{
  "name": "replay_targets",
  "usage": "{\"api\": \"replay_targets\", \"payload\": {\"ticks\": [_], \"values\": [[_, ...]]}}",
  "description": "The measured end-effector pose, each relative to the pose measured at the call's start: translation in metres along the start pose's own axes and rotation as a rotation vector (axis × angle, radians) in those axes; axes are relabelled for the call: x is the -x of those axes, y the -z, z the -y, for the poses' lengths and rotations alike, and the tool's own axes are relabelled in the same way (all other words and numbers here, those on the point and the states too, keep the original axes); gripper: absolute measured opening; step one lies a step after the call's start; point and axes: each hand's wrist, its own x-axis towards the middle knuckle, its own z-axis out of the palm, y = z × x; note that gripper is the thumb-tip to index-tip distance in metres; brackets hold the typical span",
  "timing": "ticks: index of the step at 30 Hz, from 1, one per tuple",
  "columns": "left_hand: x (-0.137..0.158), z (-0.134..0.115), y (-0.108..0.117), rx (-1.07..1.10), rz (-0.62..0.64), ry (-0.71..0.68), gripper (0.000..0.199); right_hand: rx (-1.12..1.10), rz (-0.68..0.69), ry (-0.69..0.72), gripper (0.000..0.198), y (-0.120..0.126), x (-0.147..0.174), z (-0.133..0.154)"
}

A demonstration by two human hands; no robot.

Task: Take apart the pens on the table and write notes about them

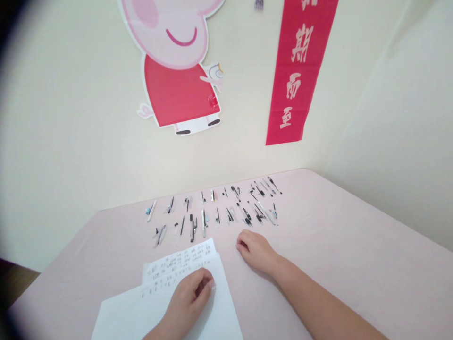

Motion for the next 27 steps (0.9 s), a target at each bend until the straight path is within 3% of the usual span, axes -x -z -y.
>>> {"api": "replay_targets", "payload": {"ticks": [5,8,10,14,20,27], "values": [[0.001,0.001,0.0,-0.015,-0.004,-0.012,0.015,-0.1,0.007,0.061,0.013,0.004,-0.002,-0.006],[0.001,0.002,-0.001,-0.014,-0.009,-0.01,0.014,-0.14,-0.07,0.053,0.015,0.011,-0.005,-0.015],[0.001,0.002,-0.001,-0.008,-0.011,-0.006,0.013,-0.13,-0.198,-0.038,0.017,0.018,-0.007,-0.027],[0.0,0.002,-0.002,-0.007,-0.015,-0.011,0.012,-0.06,-0.451,-0.348,0.02,0.034,-0.013,-0.063],[0.001,0.003,-0.003,-0.037,-0.025,-0.038,0.012,0.118,-0.371,-0.409,0.021,0.054,-0.018,-0.105],[0.0,0.0,0.0,-0.016,-0.015,-0.026,0.013,0.179,-0.247,-0.405,0.024,0.054,-0.024,-0.108]]}}
